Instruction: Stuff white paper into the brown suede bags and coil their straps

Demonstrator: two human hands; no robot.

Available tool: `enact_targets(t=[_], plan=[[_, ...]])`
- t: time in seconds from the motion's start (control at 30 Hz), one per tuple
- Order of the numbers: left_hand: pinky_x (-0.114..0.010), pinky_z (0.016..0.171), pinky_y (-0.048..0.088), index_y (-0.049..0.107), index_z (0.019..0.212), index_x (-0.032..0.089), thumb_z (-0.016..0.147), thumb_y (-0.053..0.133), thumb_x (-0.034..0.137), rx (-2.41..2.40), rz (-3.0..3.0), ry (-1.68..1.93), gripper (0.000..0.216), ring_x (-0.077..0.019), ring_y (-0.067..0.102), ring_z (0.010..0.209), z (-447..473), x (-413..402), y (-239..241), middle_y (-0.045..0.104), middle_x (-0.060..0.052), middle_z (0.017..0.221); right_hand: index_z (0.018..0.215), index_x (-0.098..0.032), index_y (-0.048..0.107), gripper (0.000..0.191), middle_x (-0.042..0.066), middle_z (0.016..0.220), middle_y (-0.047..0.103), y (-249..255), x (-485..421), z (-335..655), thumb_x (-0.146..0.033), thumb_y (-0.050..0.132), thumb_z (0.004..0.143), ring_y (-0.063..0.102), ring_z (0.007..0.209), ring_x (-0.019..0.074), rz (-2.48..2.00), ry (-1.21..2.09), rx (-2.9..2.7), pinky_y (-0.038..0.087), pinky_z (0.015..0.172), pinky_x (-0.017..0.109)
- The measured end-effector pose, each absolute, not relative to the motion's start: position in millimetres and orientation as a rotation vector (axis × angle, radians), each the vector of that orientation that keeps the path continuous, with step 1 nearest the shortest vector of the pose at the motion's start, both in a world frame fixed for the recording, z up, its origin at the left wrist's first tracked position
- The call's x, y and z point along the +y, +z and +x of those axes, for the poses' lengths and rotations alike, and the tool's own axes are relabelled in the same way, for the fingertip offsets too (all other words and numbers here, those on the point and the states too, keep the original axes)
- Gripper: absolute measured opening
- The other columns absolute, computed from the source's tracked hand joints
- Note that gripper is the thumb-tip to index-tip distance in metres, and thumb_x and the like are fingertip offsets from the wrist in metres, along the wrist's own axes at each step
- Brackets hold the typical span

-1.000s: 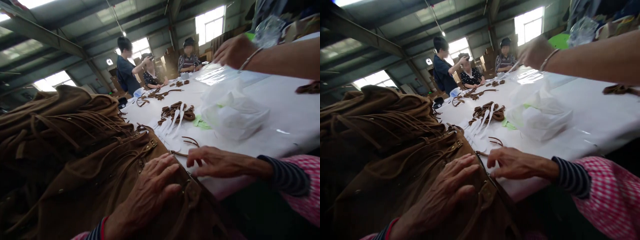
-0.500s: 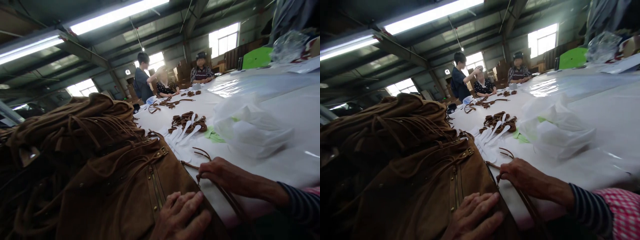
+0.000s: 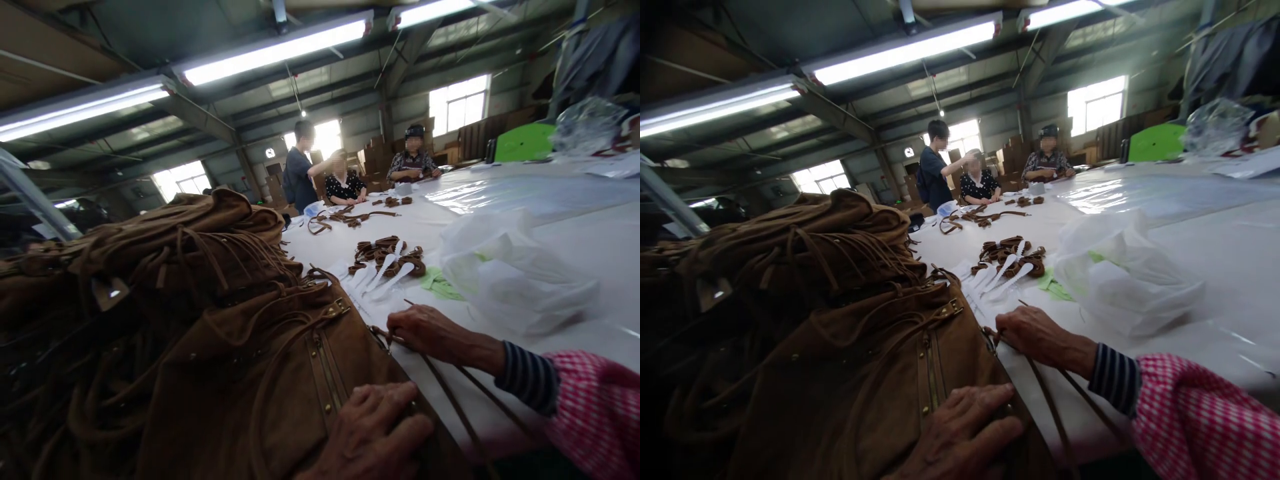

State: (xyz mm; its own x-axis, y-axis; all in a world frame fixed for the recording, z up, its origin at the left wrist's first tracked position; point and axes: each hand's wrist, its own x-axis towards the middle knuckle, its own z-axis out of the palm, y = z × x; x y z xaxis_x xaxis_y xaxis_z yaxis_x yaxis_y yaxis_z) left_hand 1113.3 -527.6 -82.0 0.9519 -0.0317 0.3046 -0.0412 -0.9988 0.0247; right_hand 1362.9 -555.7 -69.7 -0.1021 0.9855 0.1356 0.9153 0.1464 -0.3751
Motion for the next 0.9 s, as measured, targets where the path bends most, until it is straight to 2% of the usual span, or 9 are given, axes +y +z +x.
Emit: enact_targets(t=[0.1, 0.17, 0.27, 0.33, 0.4, 0.5, 0.67, 0.77, 0.9], plan=[[-0.037, 0.104, 0.045, 0.054, 0.123, 0.025, 0.094, 0.065, 0.045, -0.089, 3.025, 0.249, 0.037, -0.0263, 0.048, 0.138, 1118.7, -526.5, -58.6, 0.05, -0.007, 0.151, 0.118, -0.022, 0.069, 0.029, 0.005, 0.098, 0.075, -62.8, -573.6, 1365.5, -0.017, 0.056, 0.092, 0.068, 0.092, 0.02, -1.656, 0.493, -2.041, 0.043, 0.079, 0.029], [-0.039, 0.107, 0.041, 0.054, 0.119, 0.024, 0.095, 0.062, 0.053, -0.125, 2.955, 0.14, 0.039, -0.0265, 0.048, 0.135, 1124.9, -523.8, -46.9, 0.055, -0.008, 0.143, 0.126, -0.022, 0.065, 0.035, 0.003, 0.102, 0.073, -62.9, -577.7, 1363.6, -0.02, 0.06, 0.092, 0.066, 0.093, 0.0186, -1.559, 0.592, -2.02, 0.044, 0.082, 0.028], [-0.039, 0.108, 0.038, 0.053, 0.113, 0.022, 0.095, 0.056, 0.064, -0.143, 2.869, 0.082, 0.045, -0.0235, 0.058, 0.116, 1133.5, -520.2, -42.5, 0.062, -0.007, 0.121, 0.101, -0.018, 0.07, 0.016, 0.003, 0.09, 0.072, -69.9, -574.3, 1357.0, -0.019, 0.055, 0.096, 0.065, 0.087, 0.0174, -1.556, 0.567, -2.056, 0.044, 0.08, 0.028], [-0.039, 0.11, 0.036, 0.052, 0.11, 0.022, 0.095, 0.054, 0.065, -0.166, 2.861, 0.082, 0.045, -0.0226, 0.058, 0.112, 1136.5, -519.2, -47.9, 0.061, -0.006, 0.117, 0.089, -0.016, 0.068, 0.017, 0.003, 0.087, 0.07, -76.0, -572.1, 1352.7, -0.013, 0.052, 0.096, 0.064, 0.084, 0.0165, -1.574, 0.462, -2.124, 0.043, 0.077, 0.027], [-0.036, 0.11, 0.036, 0.053, 0.111, 0.022, 0.097, 0.054, 0.06, -0.184, 2.88, 0.098, 0.041, -0.0217, 0.057, 0.111, 1137.3, -519.2, -56.2, 0.06, -0.006, 0.118, 0.088, -0.016, 0.064, 0.015, 0.003, 0.086, 0.067, -81.6, -573.2, 1350.4, -0.008, 0.052, 0.093, 0.061, 0.077, 0.0148, -1.592, 0.299, -2.213, 0.039, 0.068, 0.026], [-0.03, 0.1, 0.042, 0.054, 0.113, 0.023, 0.104, 0.049, 0.047, -0.212, 2.916, 0.113, 0.026, -0.0198, 0.056, 0.107, 1136.9, -519.8, -64.1, 0.058, -0.004, 0.118, 0.089, -0.016, 0.06, 0.015, 0.003, 0.083, 0.063, -88.9, -577.0, 1351.1, -0.005, 0.051, 0.091, 0.054, 0.066, 0.0133, -1.561, -0.007, -2.342, 0.029, 0.057, 0.028], [-0.029, 0.098, 0.044, 0.055, 0.113, 0.023, 0.106, 0.044, 0.035, -0.223, 2.864, 0.029, 0.018, -0.0189, 0.056, 0.106, 1132.2, -522.0, -48.1, 0.057, -0.005, 0.121, 0.085, -0.017, 0.056, 0.02, 0.002, 0.078, 0.059, -100.0, -566.1, 1354.1, -0.004, 0.045, 0.095, 0.05, 0.061, 0.014, -1.479, -0.334, -2.349, 0.025, 0.055, 0.03], [-0.03, 0.1, 0.044, 0.055, 0.116, 0.025, 0.107, 0.042, 0.032, -0.226, 2.812, 0.055, 0.018, -0.0187, 0.055, 0.11, 1127.1, -523.7, -34.9, 0.057, -0.005, 0.125, 0.088, -0.017, 0.058, 0.018, 0.003, 0.08, 0.06, -105.2, -548.6, 1352.3, -0.006, 0.046, 0.096, 0.053, 0.063, 0.014, -1.548, -0.388, -2.264, 0.028, 0.058, 0.029], [-0.028, 0.101, 0.043, 0.056, 0.117, 0.025, 0.108, 0.041, 0.037, -0.229, 2.769, 0.081, 0.021, -0.0167, 0.056, 0.113, 1129.6, -523.3, -40.4, 0.059, -0.003, 0.127, 0.091, -0.016, 0.058, 0.015, 0.004, 0.087, 0.062, -108.6, -524.8, 1346.9, -0.009, 0.047, 0.097, 0.058, 0.07, 0.0142, -1.728, -0.258, -2.165, 0.032, 0.061, 0.027]])
